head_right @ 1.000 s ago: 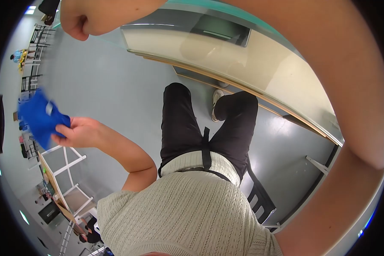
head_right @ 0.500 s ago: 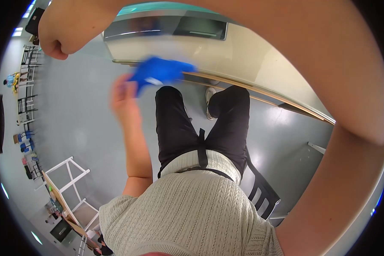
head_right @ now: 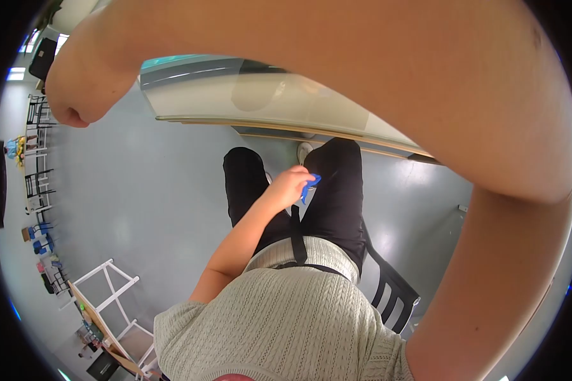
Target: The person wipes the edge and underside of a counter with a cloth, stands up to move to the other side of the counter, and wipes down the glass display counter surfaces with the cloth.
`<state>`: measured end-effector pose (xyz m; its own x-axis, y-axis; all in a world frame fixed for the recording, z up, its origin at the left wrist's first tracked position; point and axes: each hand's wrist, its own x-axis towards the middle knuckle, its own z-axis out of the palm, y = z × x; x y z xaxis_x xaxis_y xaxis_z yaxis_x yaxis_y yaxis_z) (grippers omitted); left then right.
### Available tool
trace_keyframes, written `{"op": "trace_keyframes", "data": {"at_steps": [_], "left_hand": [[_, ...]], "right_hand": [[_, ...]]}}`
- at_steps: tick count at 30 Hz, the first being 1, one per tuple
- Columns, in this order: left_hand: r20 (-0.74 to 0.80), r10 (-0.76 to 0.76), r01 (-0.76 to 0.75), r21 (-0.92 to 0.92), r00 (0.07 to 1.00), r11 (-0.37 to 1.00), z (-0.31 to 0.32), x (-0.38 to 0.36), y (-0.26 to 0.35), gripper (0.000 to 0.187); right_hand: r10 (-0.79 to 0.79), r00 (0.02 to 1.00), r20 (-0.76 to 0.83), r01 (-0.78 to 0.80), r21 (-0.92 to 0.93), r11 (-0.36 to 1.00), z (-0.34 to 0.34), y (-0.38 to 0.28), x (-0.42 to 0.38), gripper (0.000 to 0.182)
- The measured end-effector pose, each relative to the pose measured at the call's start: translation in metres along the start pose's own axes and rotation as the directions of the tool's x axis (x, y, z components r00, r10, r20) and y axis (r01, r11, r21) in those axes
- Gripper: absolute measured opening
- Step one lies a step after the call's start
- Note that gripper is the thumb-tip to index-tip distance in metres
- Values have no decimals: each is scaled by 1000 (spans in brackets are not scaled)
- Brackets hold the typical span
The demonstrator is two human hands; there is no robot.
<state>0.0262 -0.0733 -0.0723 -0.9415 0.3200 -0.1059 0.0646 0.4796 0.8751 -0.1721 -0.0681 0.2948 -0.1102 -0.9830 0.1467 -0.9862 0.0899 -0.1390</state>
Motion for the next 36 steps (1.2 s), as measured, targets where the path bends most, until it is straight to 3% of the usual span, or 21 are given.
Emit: {"op": "trace_keyframes", "data": {"at_steps": [1,3,4,5,6,7,8,9,10,11,13,14,15,16,17,19,22,25,31,34,36], "left_hand": [[-37,-5,2,-102,999,995,-15,-9,9,21],[-274,63,-94,-101,960,990,-75,-19,50,21],[-439,166,-154,63,883,986,-104,-28,59,19],[-670,-55,-80,-168,740,983,-128,-45,86,17],[-883,-196,-316,-349,427,882,-144,-66,77,29],[-983,-96,-577,-169,155,799,-164,-70,106,34],[-990,-7,-671,92,-143,736,-183,-81,112,36],[-925,230,-613,374,-304,696,-203,-87,121,33],[-801,274,-494,558,-533,667,-201,-85,129,31],[-806,271,-505,552,-526,663,-184,-69,134,31],[-827,289,-317,472,-482,823,-127,-26,141,24],[-840,428,-54,436,332,898,-108,-25,136,22],[-381,74,171,570,922,804,-84,-27,121,23],[-258,335,-239,341,906,909,-43,21,74,19],[-200,333,-285,233,922,930,-13,41,40,24],[70,146,-159,233,987,959,26,33,-9,24],[73,42,-46,53,996,998,30,6,-3,22],[155,-21,-4,158,988,987,20,-13,-5,20],[55,-62,58,59,997,997,-1,-52,1,22],[-130,-68,73,33,989,997,-15,-71,-1,21],[-250,-95,96,-7,964,995,-23,-85,-6,20]], "right_hand": [[1,1000,-2,-1,15,1000,4,-29,9,10],[2,1000,-16,-2,18,1000,5,-49,10,9],[3,1000,-23,-2,17,1000,7,-42,11,9],[2,1000,-30,-2,14,1000,7,-45,9,9],[3,999,-35,-2,11,1000,7,-47,8,8],[5,999,-41,-5,3,1000,8,-48,9,8],[7,999,-47,-7,-3,1000,8,-49,9,8],[12,999,-51,-12,-6,1000,9,-50,8,8],[16,998,-55,-17,-7,1000,9,-51,8,7],[20,998,-59,-20,-10,1000,10,-48,8,7],[17,998,-60,-19,-24,1000,12,-44,9,6],[11,998,-59,-13,-28,1000,13,-43,12,6],[1,998,-60,-3,-29,1000,14,-42,16,6],[-11,998,-63,9,-30,1000,15,-39,20,6],[-25,997,-68,24,-29,999,16,-35,23,6],[-57,995,-78,54,-41,998,19,-34,36,5],[-74,993,-90,73,-18,997,21,-36,44,5],[-123,986,-114,122,-10,992,23,-37,54,5],[-247,960,-131,243,-44,969,25,-30,23,6],[-343,929,-136,338,-61,939,22,-32,36,6],[-324,946,-25,324,12,946,4,-28,28,9]]}}
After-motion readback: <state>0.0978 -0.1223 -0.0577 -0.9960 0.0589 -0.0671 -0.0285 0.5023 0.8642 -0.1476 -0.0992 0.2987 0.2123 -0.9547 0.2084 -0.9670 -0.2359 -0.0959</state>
